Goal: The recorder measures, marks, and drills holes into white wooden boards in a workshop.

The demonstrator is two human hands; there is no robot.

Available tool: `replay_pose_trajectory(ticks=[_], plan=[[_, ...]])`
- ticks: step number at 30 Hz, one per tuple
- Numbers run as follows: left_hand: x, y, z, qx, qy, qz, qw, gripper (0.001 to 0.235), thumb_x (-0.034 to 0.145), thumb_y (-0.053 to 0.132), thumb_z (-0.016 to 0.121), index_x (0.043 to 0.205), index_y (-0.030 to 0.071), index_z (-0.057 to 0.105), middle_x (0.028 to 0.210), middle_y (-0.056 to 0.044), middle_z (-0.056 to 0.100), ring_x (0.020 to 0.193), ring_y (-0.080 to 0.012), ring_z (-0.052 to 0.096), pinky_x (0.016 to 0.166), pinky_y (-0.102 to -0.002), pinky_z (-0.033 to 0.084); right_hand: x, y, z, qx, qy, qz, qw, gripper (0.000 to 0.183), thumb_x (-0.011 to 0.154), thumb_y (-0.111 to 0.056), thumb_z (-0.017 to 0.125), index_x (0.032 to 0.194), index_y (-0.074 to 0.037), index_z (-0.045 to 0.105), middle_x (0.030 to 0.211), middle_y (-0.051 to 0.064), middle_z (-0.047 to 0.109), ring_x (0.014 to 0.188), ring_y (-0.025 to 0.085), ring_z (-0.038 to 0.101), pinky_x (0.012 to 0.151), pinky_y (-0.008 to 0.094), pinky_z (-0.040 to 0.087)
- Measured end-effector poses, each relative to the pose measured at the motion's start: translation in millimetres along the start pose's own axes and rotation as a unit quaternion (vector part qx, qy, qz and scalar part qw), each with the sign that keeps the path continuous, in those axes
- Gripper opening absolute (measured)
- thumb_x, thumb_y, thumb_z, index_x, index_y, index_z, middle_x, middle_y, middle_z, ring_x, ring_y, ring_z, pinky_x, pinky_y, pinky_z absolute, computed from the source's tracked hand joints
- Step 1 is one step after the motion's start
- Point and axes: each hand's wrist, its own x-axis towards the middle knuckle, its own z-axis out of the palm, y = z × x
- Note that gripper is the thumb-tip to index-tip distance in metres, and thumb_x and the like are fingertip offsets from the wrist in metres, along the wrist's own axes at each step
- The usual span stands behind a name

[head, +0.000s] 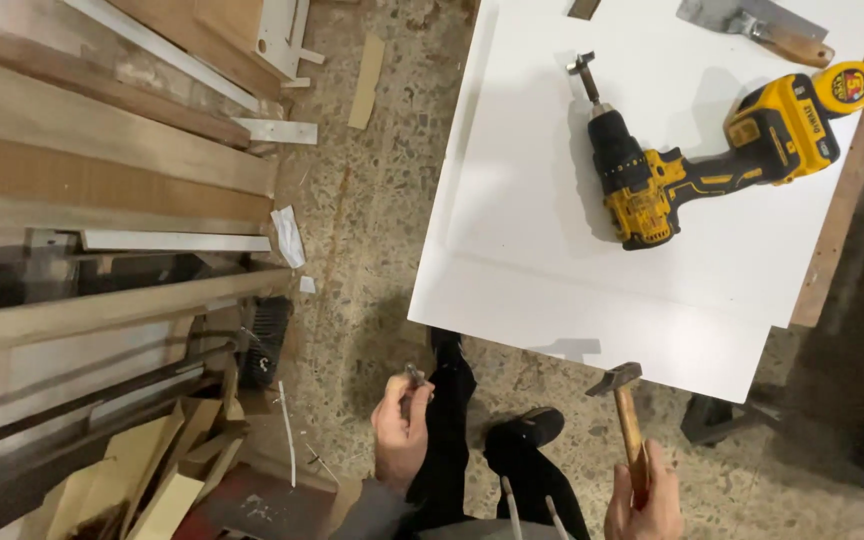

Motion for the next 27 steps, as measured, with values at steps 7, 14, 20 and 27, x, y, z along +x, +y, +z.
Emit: replay_pose_trajectory(ticks=[7,14,20,27], plan=[[45,29,-10,0.038,-0.045,0.044,0.997,0.018,0.101,0.016,0.063,0.113,0.002,0.063,0.077,-0.005,0.065,0.067,-0.0095,0.057,0.063,-0.027,0.052,-4,-42,-7,0.01,0.045,0.036,0.998,0.051,0.089,-0.01,0.077,0.138,-0.005,0.064,0.088,0.014,0.062,0.067,0.023,0.061,0.063,0.033,0.049],[65,71,16,0.054,-0.103,0.073,0.991,0.022,0.095,0.019,0.068,0.111,0.003,0.066,0.075,-0.004,0.066,0.063,-0.0091,0.056,0.058,-0.029,0.05,-29,-69,-75,0.02,0.102,0.079,0.991,0.05,0.087,-0.01,0.076,0.135,-0.008,0.064,0.091,0.013,0.065,0.071,0.022,0.065,0.066,0.032,0.052],[57,95,43,0.005,-0.176,0.086,0.981,0.02,0.098,0.018,0.069,0.108,0.001,0.066,0.074,-0.008,0.065,0.06,-0.0133,0.047,0.054,-0.032,0.04,-76,-24,-103,-0.02,0.126,0.108,0.986,0.05,0.087,-0.014,0.074,0.136,-0.008,0.063,0.092,0.015,0.066,0.076,0.026,0.069,0.07,0.035,0.054],[8,85,80,-0.002,-0.256,0.114,0.96,0.017,0.105,0.015,0.057,0.115,0.001,0.06,0.093,-0.01,0.069,0.081,-0.0161,0.064,0.072,-0.034,0.054,-128,65,-133,-0.001,0.178,0.267,0.947,0.031,0.088,-0.028,0.074,0.111,-0.009,0.065,0.079,0.013,0.066,0.066,0.03,0.065,0.062,0.039,0.052]])
